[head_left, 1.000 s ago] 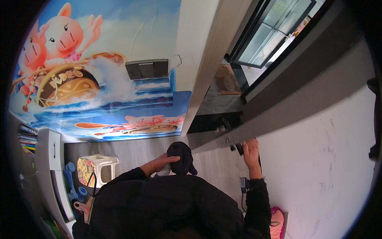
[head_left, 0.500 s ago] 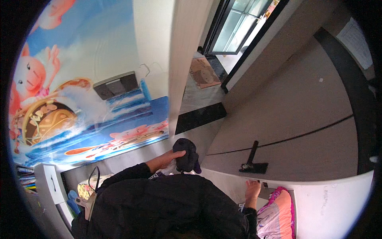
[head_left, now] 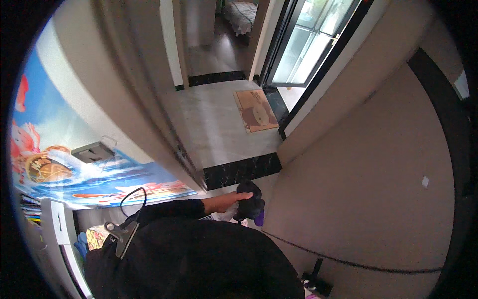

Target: The person unpacks books from a plastic bag on a bed, places the bag under the bed, then moves to a desk to flip through the books and wipe the surface with a cloth. The person also picks up a phone and a small bag, then walks into a bathroom and hangs the bag on a wall hook.

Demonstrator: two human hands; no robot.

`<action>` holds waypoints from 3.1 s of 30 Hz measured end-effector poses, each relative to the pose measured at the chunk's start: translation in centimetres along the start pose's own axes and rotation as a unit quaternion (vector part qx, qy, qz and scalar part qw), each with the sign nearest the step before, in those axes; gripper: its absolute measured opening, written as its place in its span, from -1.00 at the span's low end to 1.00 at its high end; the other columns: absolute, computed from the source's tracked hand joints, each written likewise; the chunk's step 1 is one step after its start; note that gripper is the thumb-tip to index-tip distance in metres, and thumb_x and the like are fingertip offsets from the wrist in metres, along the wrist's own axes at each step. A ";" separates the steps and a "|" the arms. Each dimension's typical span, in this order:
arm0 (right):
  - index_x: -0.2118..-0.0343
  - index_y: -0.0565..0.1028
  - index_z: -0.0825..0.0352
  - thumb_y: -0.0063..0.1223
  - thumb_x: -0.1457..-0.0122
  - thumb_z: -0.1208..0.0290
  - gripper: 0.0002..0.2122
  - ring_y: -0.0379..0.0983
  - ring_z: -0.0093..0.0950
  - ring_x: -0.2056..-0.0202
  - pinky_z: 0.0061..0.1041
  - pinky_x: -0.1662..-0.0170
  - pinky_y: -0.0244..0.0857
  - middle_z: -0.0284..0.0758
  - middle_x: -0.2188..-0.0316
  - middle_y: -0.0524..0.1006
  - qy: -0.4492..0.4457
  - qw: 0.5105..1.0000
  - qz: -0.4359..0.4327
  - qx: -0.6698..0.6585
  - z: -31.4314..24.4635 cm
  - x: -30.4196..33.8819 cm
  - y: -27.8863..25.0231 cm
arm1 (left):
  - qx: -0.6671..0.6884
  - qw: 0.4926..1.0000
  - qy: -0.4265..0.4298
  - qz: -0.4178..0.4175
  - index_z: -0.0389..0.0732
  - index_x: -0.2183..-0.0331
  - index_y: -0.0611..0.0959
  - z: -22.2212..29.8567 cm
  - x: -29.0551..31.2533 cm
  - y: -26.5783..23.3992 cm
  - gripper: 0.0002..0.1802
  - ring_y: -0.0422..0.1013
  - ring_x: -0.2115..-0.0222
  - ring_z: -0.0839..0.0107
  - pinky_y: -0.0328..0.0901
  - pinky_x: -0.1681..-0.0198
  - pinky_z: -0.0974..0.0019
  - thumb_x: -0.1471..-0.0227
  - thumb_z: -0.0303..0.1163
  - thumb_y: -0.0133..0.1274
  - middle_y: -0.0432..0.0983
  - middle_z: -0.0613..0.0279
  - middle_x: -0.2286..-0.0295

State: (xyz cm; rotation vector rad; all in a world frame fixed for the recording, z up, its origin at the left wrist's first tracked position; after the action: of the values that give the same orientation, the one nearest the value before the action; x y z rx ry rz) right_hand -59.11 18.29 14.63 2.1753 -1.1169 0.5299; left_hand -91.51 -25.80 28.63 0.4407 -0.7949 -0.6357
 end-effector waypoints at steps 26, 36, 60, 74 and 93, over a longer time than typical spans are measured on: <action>0.14 0.43 0.35 -0.06 -0.24 0.18 -0.69 0.38 -0.47 0.24 -0.46 0.33 0.22 -0.25 0.23 0.47 0.235 0.907 -0.296 0.187 2.0 -34.3 42.8 | 0.089 0.995 0.026 0.048 -0.23 0.05 0.54 28.4 -24.0 -9.7 -0.30 0.39 0.09 0.30 0.18 -0.06 0.21 -0.05 0.21 -0.01 0.46 0.18 0.07; 0.28 0.44 0.34 -0.04 -0.25 0.20 -0.74 0.38 -0.47 0.39 -0.48 0.45 0.18 -0.27 0.38 0.46 0.216 0.816 -0.461 0.274 4.2 -43.9 59.0 | 0.123 0.984 0.052 0.114 -0.17 -0.06 0.43 36.5 -30.9 -21.4 -0.27 0.24 -0.06 0.34 0.01 -0.18 0.27 -0.10 0.22 -0.10 0.37 0.24 -0.03; 0.09 0.47 0.39 0.01 -0.24 0.26 -0.70 0.46 -0.55 0.26 -0.54 0.17 0.36 -0.33 0.29 0.55 0.023 0.828 -0.201 0.524 -1.2 -56.7 105.5 | -0.035 0.992 -0.021 0.123 -0.16 -0.10 0.39 77.8 -53.6 -43.4 -0.33 0.31 -0.02 0.30 0.25 -0.08 0.24 -0.06 0.00 0.10 0.39 0.20 -0.02; -0.01 0.38 0.34 0.12 -0.16 0.38 -0.64 0.49 -0.47 0.19 -0.49 0.10 0.36 -0.25 0.24 0.54 -0.141 0.872 -0.233 0.408 -13.5 -63.7 126.5 | -0.047 0.984 -0.141 -0.094 -0.04 0.24 0.60 92.5 -82.1 -30.6 -0.55 0.41 0.43 0.63 0.27 0.45 0.52 -0.10 0.14 -0.01 0.51 0.47 0.41; 0.14 0.34 0.27 0.16 0.02 0.31 -0.62 0.50 -0.07 0.33 -0.17 0.30 0.34 -0.07 0.43 0.53 -0.286 0.768 -0.042 0.571 -33.4 -88.3 125.9 | -0.076 0.964 -0.185 -0.177 -0.01 0.12 0.54 95.1 -109.5 -9.1 -0.39 0.38 0.12 0.41 0.26 0.07 0.28 -0.08 0.29 -0.14 0.48 0.38 0.15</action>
State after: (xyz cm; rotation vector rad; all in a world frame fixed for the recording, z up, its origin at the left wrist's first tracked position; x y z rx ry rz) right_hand -214.70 36.16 29.79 3.6346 -1.0868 0.5996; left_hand -226.16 28.84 26.58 0.3273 -1.0217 -1.1272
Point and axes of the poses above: each hand's wrist, its own x-axis away from the middle knuckle, its own y-axis out of the palm, z = x × y, the point moved 1 cm from there along -x, towards the middle knuckle
